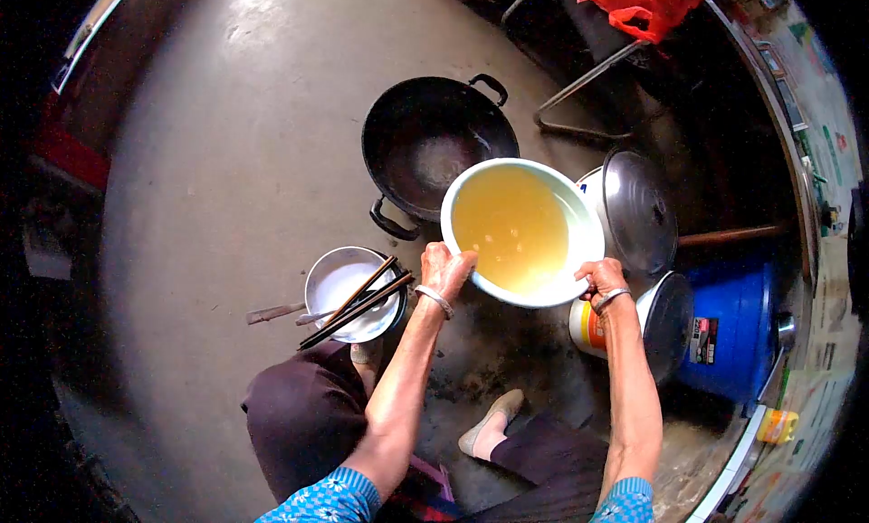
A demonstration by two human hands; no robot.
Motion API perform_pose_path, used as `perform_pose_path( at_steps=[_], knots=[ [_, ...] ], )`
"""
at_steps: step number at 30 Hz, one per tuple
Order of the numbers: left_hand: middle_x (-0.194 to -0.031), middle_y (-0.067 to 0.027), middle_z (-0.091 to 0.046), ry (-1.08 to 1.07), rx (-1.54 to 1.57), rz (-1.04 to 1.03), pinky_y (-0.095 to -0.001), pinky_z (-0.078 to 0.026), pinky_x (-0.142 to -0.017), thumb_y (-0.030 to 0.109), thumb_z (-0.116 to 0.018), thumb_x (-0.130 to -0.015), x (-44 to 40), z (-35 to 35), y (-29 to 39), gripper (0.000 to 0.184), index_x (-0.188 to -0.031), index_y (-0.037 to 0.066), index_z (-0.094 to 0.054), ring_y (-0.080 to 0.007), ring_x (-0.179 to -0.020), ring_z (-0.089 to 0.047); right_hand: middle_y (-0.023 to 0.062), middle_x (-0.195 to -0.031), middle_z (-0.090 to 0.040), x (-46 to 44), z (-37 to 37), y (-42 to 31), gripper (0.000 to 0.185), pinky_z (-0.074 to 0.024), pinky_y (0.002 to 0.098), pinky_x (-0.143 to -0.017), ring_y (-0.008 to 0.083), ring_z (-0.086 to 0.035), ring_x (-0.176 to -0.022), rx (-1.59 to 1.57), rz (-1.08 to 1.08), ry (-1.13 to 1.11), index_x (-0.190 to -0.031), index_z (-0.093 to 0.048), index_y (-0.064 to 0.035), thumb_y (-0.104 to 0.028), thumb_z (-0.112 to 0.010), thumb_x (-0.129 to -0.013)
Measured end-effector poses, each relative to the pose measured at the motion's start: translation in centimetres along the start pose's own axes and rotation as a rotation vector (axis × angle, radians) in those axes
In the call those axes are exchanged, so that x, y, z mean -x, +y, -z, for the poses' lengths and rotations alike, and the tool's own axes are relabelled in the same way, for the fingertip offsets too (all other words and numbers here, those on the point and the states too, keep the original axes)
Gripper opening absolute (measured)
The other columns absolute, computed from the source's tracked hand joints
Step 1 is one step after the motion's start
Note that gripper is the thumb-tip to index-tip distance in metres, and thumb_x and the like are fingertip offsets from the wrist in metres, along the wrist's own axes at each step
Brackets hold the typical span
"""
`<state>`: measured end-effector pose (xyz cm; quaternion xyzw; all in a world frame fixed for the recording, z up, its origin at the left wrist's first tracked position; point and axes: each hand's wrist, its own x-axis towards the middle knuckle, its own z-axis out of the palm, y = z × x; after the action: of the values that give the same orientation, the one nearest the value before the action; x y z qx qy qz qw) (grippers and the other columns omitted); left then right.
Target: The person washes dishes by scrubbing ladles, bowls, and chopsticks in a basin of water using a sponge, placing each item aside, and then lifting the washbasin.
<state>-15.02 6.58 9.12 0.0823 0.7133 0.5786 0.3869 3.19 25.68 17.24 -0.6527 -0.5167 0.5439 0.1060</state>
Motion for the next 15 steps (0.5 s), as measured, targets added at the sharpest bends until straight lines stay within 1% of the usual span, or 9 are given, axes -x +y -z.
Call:
perform_pose_path(
  at_steps=[2,4,5,6,8,9,10,13,15],
  knots=[
    [-0.065,-0.0152,-0.065,-0.018,-0.011,0.021,-0.0345,-0.049,-0.061,0.017,-0.061,-0.061,0.1,0.1,0.6,0.027,-0.072,-0.008,-0.064,-0.0214,-0.064,-0.064,-0.0008,-0.044,-0.039,-0.5,-0.1,-0.5,0.016,-0.0236,0.0298,-0.030,0.0114,-0.033,-0.031,0.021,0.002,-0.011,-0.059,-0.049,-0.0083,0.001,-0.061,-0.053],
    [-0.065,-0.0151,-0.064,-0.007,0.016,0.053,-0.0342,-0.049,-0.062,0.017,-0.061,-0.061,0.2,0.0,0.8,0.027,-0.072,-0.008,-0.064,-0.0214,-0.064,-0.064,-0.0007,-0.043,-0.039,-0.3,-0.3,-1.2,0.017,-0.0235,0.0307,-0.031,0.0119,-0.034,-0.031,0.068,-0.004,0.032,-0.056,-0.048,-0.0089,0.001,-0.062,-0.054],
    [-0.066,-0.0163,-0.065,-0.001,0.053,0.045,-0.0350,-0.049,-0.064,0.018,-0.061,-0.061,-0.1,-0.2,0.4,0.028,-0.073,-0.008,-0.064,-0.0231,-0.066,-0.065,-0.0010,-0.043,-0.038,0.1,-0.4,-1.6,0.019,-0.0238,0.0313,-0.032,0.0122,-0.033,-0.032,0.070,0.008,0.014,-0.053,-0.046,-0.0099,0.000,-0.062,-0.054],
    [-0.066,-0.0163,-0.065,0.002,0.059,0.039,-0.0350,-0.049,-0.064,0.018,-0.061,-0.061,0.0,0.0,0.2,0.028,-0.073,-0.008,-0.064,-0.0231,-0.066,-0.065,-0.0010,-0.043,-0.038,0.3,-0.5,-1.6,0.019,-0.0238,0.0313,-0.032,0.0122,-0.033,-0.032,0.072,0.017,0.014,-0.053,-0.046,-0.0099,0.000,-0.062,-0.054],
    [-0.069,-0.0178,-0.065,0.013,0.028,0.045,-0.0360,-0.049,-0.066,0.018,-0.061,-0.062,0.2,0.1,0.8,0.029,-0.075,-0.007,-0.064,-0.0251,-0.069,-0.066,-0.0014,-0.042,-0.037,0.0,-0.6,-2.3,0.020,-0.0242,0.0316,-0.033,0.0124,-0.032,-0.032,0.135,-0.009,0.051,-0.052,-0.045,-0.0108,0.000,-0.062,-0.054],
    [-0.072,-0.0200,-0.066,0.011,0.054,0.031,-0.0371,-0.050,-0.067,0.019,-0.061,-0.062,-0.4,-0.3,0.1,0.031,-0.077,-0.007,-0.065,-0.0279,-0.072,-0.066,-0.0013,-0.042,-0.036,-0.8,-0.4,-2.4,0.021,-0.0242,0.0315,-0.034,0.0125,-0.031,-0.033,0.154,-0.011,0.038,-0.051,-0.043,-0.0111,-0.001,-0.062,-0.054],
    [-0.072,-0.0200,-0.066,0.018,0.056,0.036,-0.0371,-0.050,-0.067,0.019,-0.061,-0.062,-0.5,-0.3,0.2,0.031,-0.077,-0.007,-0.065,-0.0279,-0.072,-0.066,-0.0009,-0.042,-0.036,-0.8,-0.4,-2.8,0.022,-0.0237,0.0311,-0.034,0.0125,-0.031,-0.032,0.154,-0.018,0.032,-0.051,-0.043,-0.0110,-0.001,-0.062,-0.054],
    [-0.074,-0.0216,-0.065,0.014,0.045,0.015,-0.0378,-0.050,-0.069,0.021,-0.061,-0.063,-0.6,-0.3,-0.1,0.033,-0.080,-0.007,-0.065,-0.0300,-0.074,-0.066,-0.0004,-0.042,-0.037,-1.0,-0.6,-3.1,0.020,-0.0245,0.0329,-0.032,0.0125,-0.032,-0.032,0.160,-0.018,0.034,-0.051,-0.044,-0.0102,0.000,-0.062,-0.055],
    [-0.074,-0.0214,-0.066,0.026,0.053,-0.002,-0.0376,-0.050,-0.070,0.021,-0.061,-0.063,-0.6,-0.5,-0.3,0.033,-0.081,-0.006,-0.065,-0.0299,-0.074,-0.066,0.0003,-0.042,-0.038,-0.8,-0.9,-3.7,0.018,-0.0265,0.0368,-0.028,0.0130,-0.033,-0.031,0.177,-0.022,0.060,-0.052,-0.046,-0.0082,0.001,-0.061,-0.055]
  ],
)
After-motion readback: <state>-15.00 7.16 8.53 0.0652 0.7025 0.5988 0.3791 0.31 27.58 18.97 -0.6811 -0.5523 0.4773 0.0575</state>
